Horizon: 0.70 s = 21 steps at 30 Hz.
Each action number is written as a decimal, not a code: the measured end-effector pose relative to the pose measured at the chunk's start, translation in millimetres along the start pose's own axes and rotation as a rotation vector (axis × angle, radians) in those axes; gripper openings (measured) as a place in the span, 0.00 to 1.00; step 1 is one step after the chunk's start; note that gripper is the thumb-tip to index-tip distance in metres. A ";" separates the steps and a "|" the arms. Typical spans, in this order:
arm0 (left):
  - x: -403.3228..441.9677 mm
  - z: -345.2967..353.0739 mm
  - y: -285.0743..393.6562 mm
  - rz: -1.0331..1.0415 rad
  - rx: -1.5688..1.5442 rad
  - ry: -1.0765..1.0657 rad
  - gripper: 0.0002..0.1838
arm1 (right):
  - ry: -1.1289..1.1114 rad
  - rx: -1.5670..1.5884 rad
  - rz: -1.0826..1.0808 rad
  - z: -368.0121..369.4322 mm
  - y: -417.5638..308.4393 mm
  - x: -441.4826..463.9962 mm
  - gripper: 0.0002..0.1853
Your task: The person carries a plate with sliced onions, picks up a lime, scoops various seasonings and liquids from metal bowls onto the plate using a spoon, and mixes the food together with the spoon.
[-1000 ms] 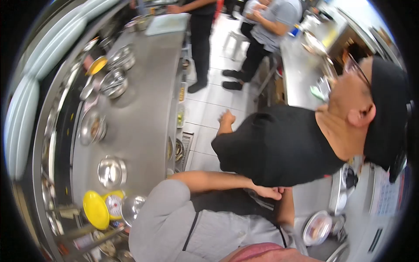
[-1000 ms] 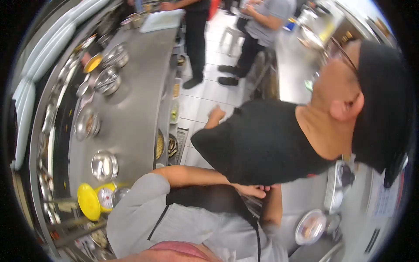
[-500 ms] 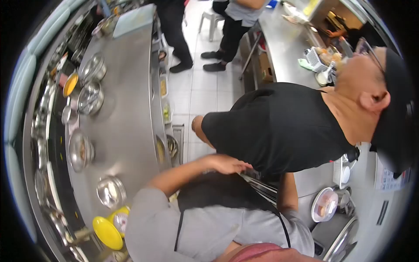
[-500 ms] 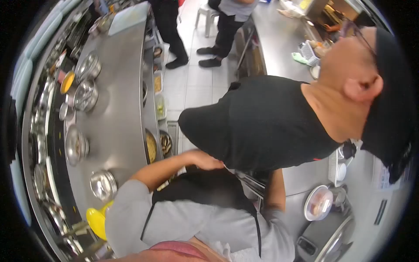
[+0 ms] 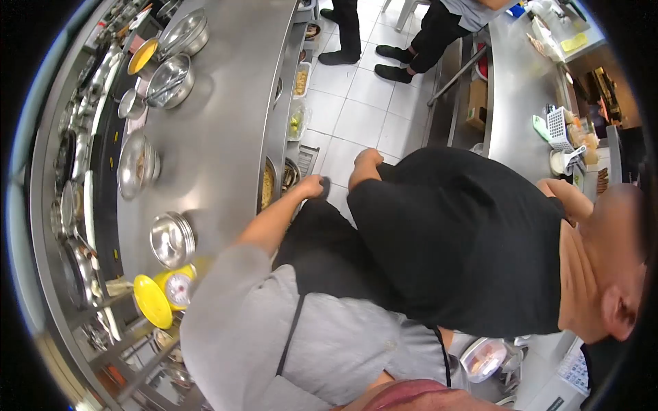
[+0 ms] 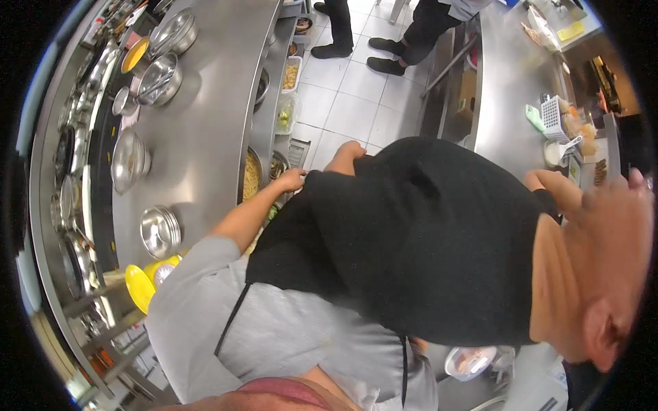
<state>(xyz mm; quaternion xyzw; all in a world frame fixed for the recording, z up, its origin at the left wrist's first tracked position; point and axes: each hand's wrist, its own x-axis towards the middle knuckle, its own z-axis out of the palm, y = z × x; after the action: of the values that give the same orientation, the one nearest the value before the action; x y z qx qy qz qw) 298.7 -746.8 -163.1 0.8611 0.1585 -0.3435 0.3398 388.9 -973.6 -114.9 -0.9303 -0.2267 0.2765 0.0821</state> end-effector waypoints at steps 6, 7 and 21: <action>75.6 -20.9 -33.0 -0.173 0.153 -0.088 0.23 | -0.607 -0.416 0.168 27.9 -49.7 109.4 0.24; 87.3 -27.6 -34.6 -0.149 0.128 -0.095 0.24 | -0.592 -0.309 0.231 25.6 -50.0 110.8 0.20; 118.6 -92.8 -39.1 -0.110 0.249 -0.001 0.24 | -0.029 0.024 0.655 -10.3 38.7 166.4 0.17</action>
<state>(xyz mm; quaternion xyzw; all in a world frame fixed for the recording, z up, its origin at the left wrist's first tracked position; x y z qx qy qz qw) 408.5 -649.7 -215.2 0.8864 0.1615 -0.3791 0.2111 533.1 -930.3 -196.5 -0.9487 0.0869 0.3041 -0.0034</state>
